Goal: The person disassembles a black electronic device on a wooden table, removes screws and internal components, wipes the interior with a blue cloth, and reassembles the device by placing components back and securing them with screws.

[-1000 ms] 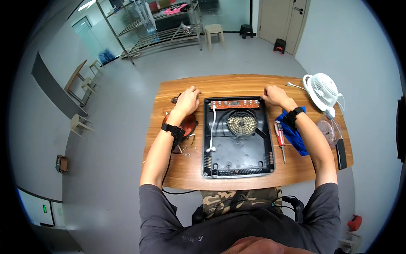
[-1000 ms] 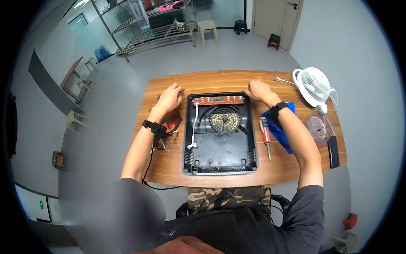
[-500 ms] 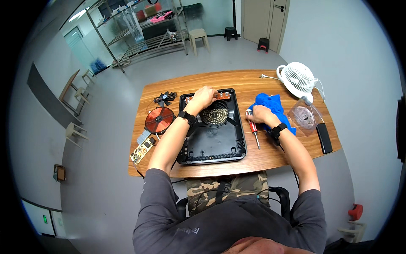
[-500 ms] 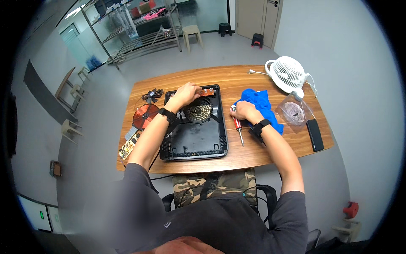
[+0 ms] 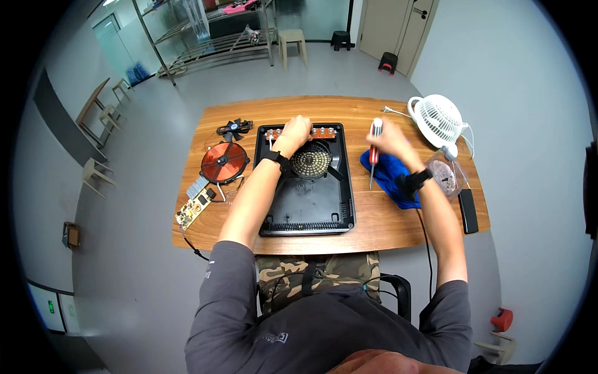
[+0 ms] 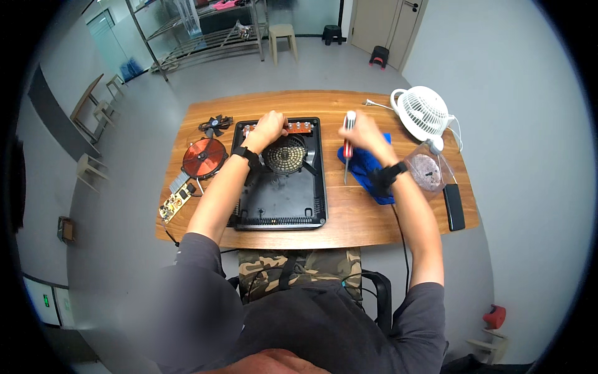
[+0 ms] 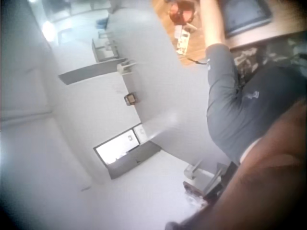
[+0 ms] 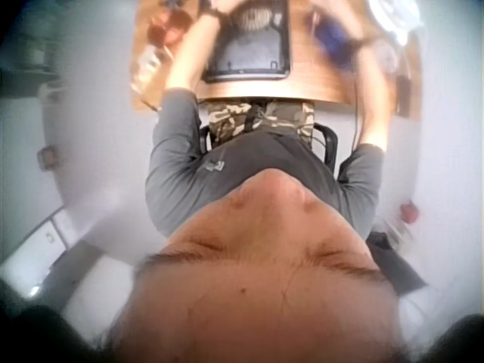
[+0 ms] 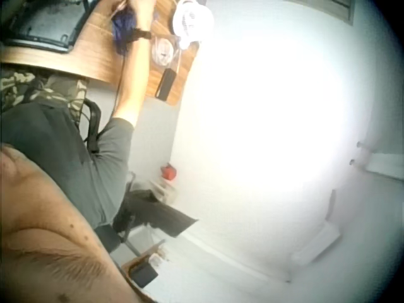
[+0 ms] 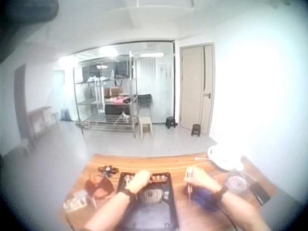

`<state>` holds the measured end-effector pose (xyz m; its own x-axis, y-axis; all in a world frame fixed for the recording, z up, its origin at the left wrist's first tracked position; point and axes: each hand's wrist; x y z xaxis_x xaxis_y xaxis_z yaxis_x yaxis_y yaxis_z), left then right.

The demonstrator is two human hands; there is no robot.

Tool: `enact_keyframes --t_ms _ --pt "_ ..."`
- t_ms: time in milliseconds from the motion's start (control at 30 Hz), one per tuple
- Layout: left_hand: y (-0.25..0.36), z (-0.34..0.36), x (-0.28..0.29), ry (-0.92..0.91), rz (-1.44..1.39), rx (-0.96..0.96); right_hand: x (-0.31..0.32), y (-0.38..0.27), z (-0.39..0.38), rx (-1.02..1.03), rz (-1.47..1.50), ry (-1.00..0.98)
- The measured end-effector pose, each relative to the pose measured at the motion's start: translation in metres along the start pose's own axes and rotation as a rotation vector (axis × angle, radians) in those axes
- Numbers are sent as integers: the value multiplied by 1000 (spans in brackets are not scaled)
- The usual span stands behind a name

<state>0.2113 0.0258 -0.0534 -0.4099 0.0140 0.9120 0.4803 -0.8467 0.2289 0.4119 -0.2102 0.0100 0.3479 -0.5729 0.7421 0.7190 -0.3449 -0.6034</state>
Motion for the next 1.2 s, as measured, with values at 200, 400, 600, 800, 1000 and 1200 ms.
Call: enact_keyframes --t_ms 200,400,600,800,1000,1200 --pt "-4 6 -4 -9 -2 -9 28 -88 33 270 289 220" --pt "-3 6 -3 15 -25 -16 -29 -90 50 438 267 296" --pt "-5 4 -4 -7 -15 -19 -40 -89 50 342 317 210" --pt "-9 4 -6 4 -34 -19 -46 -85 52 391 294 254" --pt "-9 5 -6 5 -29 -42 -52 -80 54 393 260 255" --pt "-5 3 -3 21 -26 -40 -52 -79 55 399 288 263"
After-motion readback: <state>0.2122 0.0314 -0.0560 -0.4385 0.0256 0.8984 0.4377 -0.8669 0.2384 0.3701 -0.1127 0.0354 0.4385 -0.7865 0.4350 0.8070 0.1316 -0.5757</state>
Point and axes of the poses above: each hand's wrist, its own z-axis towards the middle knuckle, its own x-axis out of the back of the hand, y = z × x, and after that the axes turned 13 degrees about y, right-handed
